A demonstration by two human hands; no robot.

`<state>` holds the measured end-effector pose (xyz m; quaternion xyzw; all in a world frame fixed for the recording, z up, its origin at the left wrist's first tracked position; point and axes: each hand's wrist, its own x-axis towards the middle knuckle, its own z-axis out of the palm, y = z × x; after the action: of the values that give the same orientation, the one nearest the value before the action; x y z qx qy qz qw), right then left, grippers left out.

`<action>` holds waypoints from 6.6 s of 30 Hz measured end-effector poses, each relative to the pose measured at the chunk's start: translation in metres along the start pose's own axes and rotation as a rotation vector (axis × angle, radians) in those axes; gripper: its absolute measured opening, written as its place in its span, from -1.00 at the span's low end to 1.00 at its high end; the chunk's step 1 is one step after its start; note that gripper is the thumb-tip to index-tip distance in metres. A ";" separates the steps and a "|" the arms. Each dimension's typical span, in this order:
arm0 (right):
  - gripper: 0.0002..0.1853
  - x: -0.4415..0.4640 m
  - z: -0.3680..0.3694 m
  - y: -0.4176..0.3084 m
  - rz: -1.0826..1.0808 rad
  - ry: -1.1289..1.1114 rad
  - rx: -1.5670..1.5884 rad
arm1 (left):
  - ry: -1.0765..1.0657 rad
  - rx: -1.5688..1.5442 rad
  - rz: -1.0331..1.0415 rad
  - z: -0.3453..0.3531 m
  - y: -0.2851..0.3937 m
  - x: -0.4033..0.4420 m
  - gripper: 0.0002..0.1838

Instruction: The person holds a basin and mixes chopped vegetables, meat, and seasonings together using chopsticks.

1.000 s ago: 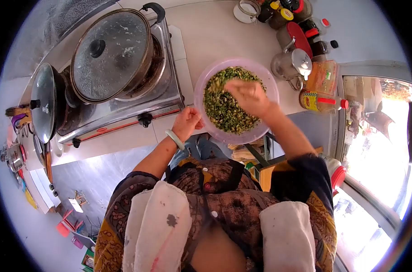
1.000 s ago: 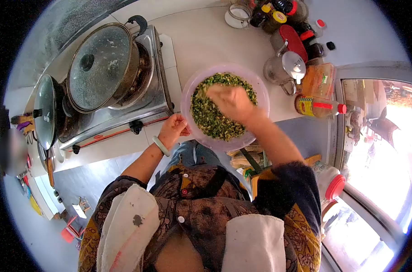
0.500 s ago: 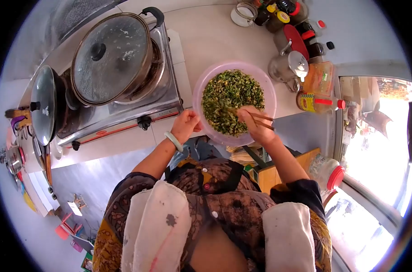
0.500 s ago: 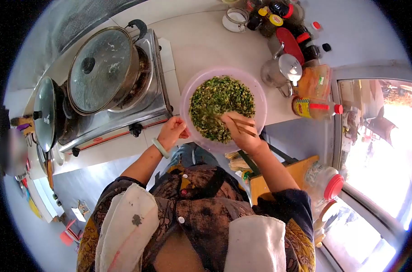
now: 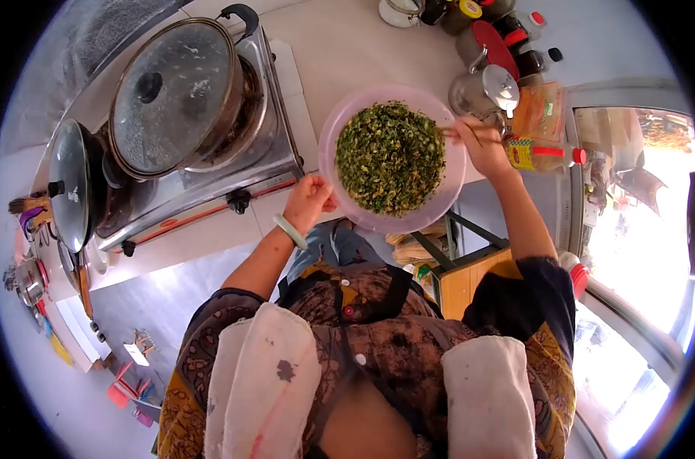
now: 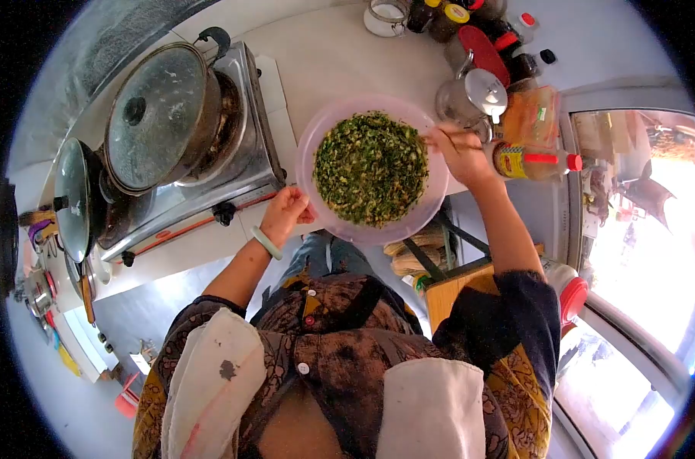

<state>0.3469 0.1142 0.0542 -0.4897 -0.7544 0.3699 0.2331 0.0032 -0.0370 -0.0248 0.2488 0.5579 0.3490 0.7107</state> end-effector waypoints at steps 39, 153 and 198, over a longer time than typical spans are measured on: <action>-0.70 0.018 -0.038 -0.007 0.344 -0.168 0.148 | -0.026 0.003 -0.003 -0.001 0.001 0.000 -0.78; -0.70 -0.101 0.105 -0.057 0.442 0.749 0.787 | 0.248 0.202 -0.233 -0.108 -0.082 -0.100 -0.70; -0.73 -0.111 0.055 -0.093 0.463 0.732 1.444 | 0.287 0.400 -0.408 -0.151 -0.126 -0.121 -0.75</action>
<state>0.3006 -0.0287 0.0943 -0.4518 -0.0898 0.6178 0.6372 -0.1316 -0.2159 -0.0819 0.2147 0.7486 0.1139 0.6169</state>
